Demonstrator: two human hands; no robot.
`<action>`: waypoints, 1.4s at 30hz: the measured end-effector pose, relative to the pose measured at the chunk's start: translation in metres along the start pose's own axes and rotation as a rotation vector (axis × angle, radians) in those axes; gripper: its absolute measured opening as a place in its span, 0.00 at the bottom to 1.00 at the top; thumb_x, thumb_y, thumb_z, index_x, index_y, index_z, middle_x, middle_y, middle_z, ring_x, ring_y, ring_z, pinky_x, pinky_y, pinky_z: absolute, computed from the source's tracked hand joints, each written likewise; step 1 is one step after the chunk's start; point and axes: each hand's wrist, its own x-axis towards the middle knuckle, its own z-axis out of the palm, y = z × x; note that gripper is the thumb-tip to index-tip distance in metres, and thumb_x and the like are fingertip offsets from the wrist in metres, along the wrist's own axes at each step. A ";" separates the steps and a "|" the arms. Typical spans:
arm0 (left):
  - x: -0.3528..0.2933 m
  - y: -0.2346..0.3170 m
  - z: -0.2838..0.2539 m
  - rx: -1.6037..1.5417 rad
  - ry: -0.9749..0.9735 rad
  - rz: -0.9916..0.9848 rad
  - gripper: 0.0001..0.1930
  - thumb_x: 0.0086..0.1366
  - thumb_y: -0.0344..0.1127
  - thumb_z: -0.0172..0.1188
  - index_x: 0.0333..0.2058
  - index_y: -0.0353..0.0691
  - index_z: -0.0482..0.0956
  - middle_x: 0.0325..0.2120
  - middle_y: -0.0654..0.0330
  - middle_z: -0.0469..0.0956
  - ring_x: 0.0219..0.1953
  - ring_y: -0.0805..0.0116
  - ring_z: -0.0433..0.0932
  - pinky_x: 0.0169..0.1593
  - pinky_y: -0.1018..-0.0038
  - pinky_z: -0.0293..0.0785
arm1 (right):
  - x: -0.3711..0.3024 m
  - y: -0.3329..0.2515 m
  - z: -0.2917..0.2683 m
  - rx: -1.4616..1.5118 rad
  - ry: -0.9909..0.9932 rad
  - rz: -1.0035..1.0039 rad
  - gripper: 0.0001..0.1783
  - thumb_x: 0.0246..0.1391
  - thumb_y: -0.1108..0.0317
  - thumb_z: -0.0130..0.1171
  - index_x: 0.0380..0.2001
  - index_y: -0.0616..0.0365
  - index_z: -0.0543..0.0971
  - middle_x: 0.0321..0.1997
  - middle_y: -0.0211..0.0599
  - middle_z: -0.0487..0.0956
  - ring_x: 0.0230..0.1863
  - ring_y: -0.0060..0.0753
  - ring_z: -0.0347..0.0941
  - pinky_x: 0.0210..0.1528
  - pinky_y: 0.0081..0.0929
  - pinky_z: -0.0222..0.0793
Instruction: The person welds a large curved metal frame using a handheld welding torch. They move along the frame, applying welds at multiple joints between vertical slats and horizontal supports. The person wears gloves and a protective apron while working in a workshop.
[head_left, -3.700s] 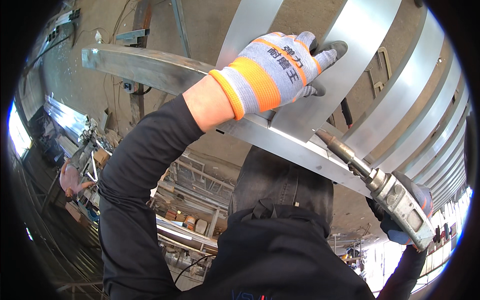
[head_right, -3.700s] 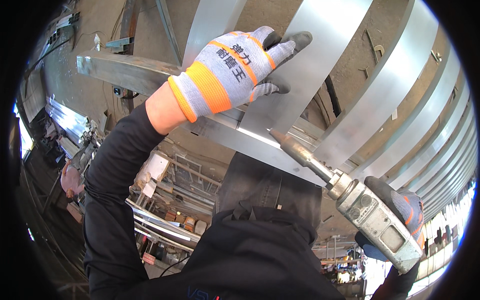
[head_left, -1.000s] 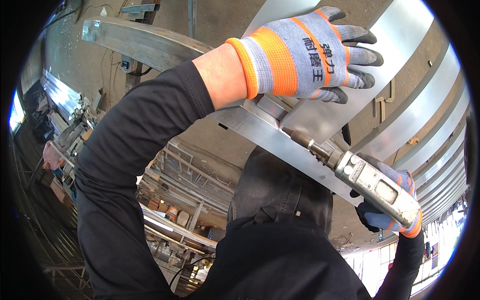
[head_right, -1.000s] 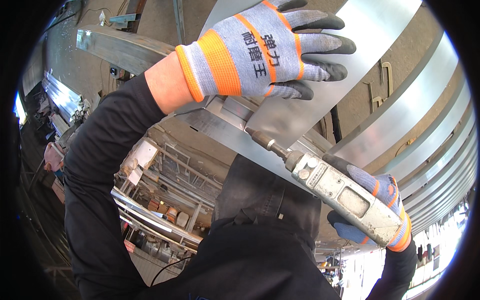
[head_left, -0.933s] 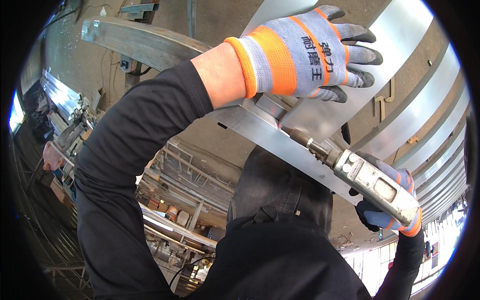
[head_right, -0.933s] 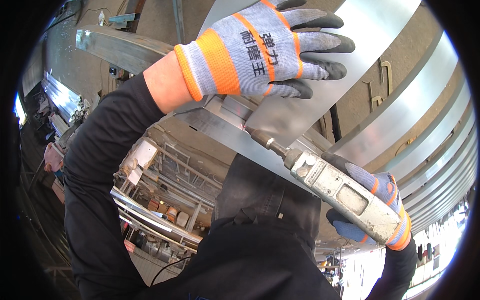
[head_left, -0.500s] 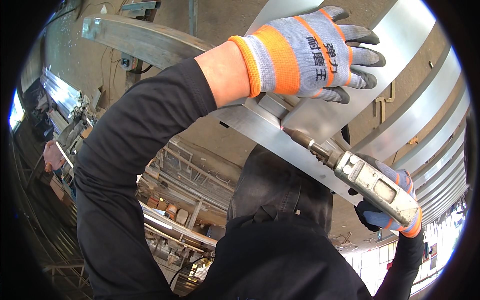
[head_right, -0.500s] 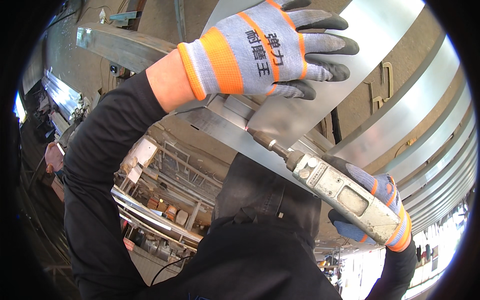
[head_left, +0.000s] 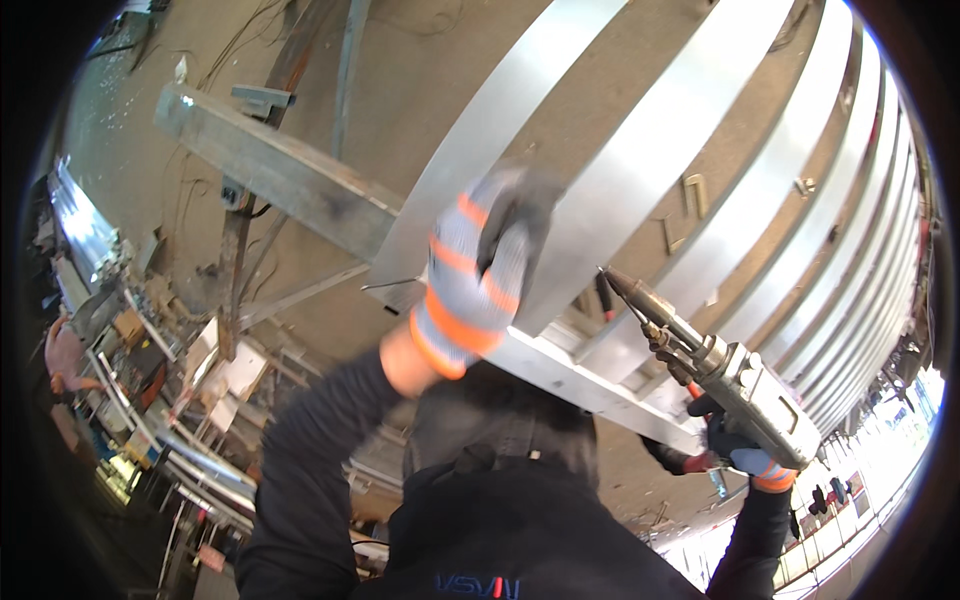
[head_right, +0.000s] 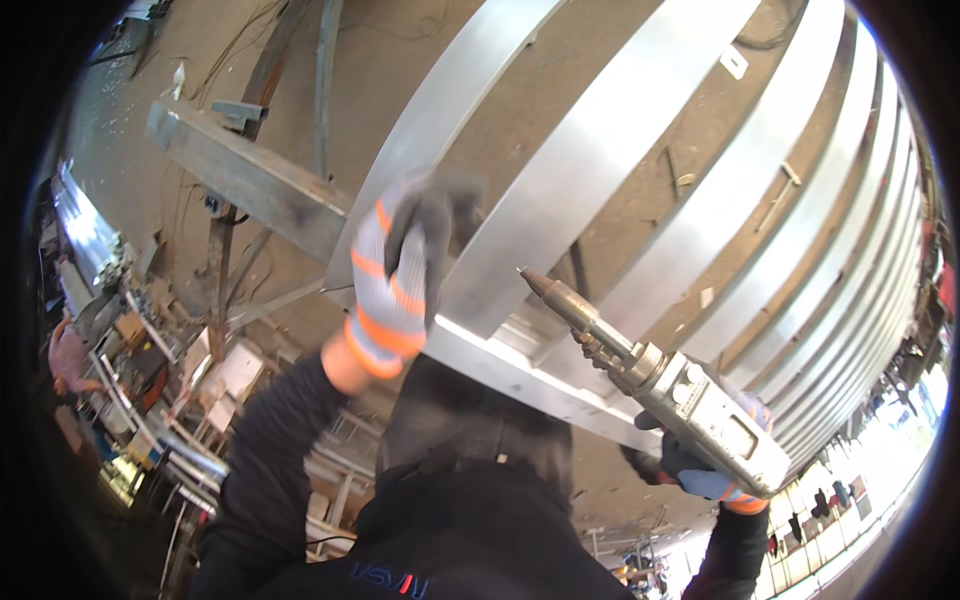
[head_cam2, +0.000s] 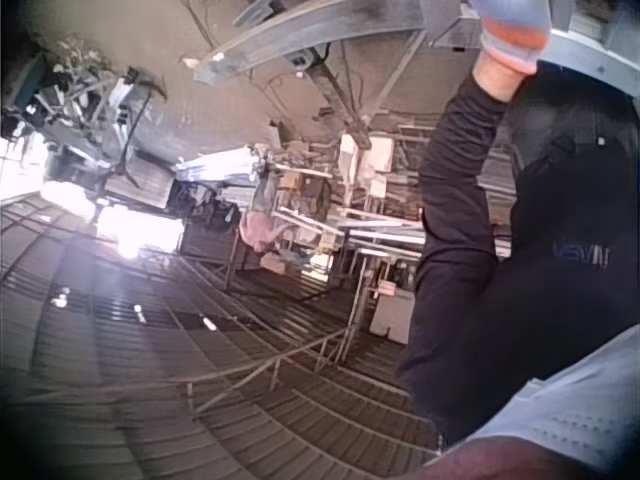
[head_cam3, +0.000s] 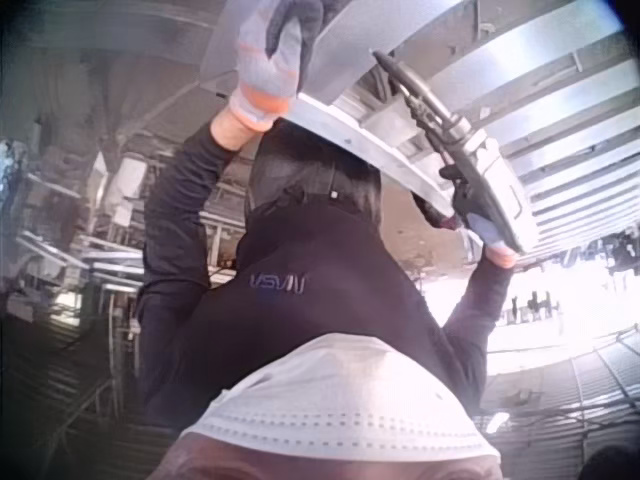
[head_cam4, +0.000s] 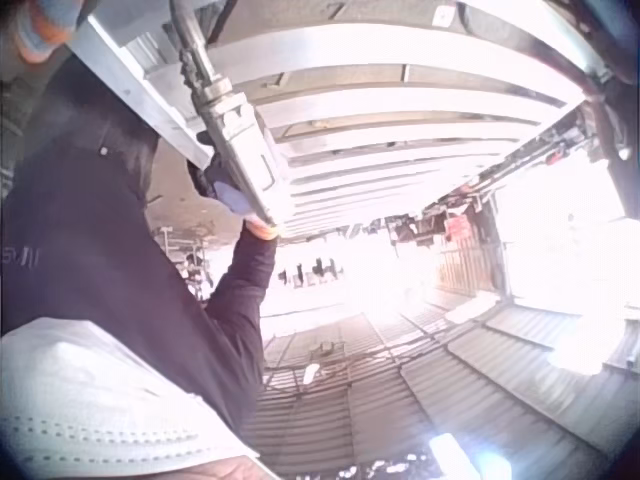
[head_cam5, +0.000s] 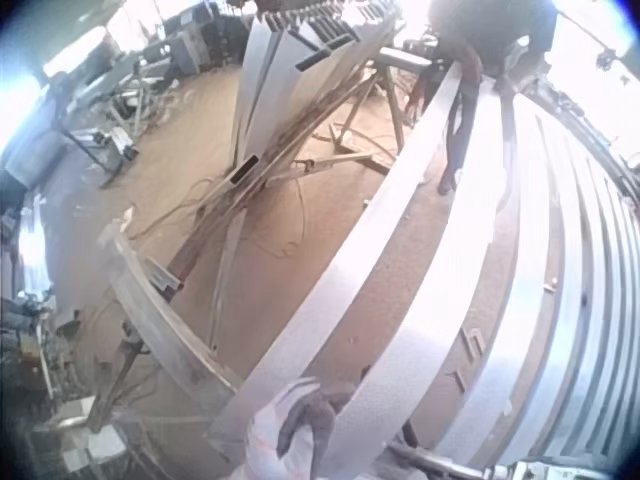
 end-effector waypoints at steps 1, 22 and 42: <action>-0.025 0.012 0.031 -0.264 0.148 -0.051 0.15 0.87 0.29 0.55 0.64 0.31 0.84 0.52 0.53 0.90 0.50 0.65 0.90 0.57 0.68 0.86 | -0.011 0.010 -0.003 0.048 0.038 -0.040 0.42 0.64 0.56 0.74 0.78 0.62 0.79 0.64 0.40 0.92 0.54 0.33 0.92 0.49 0.34 0.89; -0.104 0.064 0.179 -0.466 -0.416 -0.354 0.47 0.82 0.43 0.75 0.89 0.33 0.59 0.73 0.40 0.80 0.74 0.44 0.82 0.78 0.53 0.76 | -0.163 0.062 0.024 -0.451 0.562 0.201 0.34 0.59 0.63 0.72 0.69 0.49 0.85 0.56 0.39 0.91 0.48 0.42 0.88 0.51 0.41 0.83; 0.073 -0.046 -0.029 1.027 -0.855 0.851 0.20 0.76 0.44 0.71 0.65 0.62 0.90 0.78 0.72 0.80 0.83 0.59 0.74 0.84 0.48 0.74 | 0.044 -0.072 0.054 -0.033 -0.126 -0.163 0.46 0.48 0.73 0.73 0.75 0.61 0.83 0.44 0.36 0.95 0.37 0.31 0.91 0.45 0.28 0.84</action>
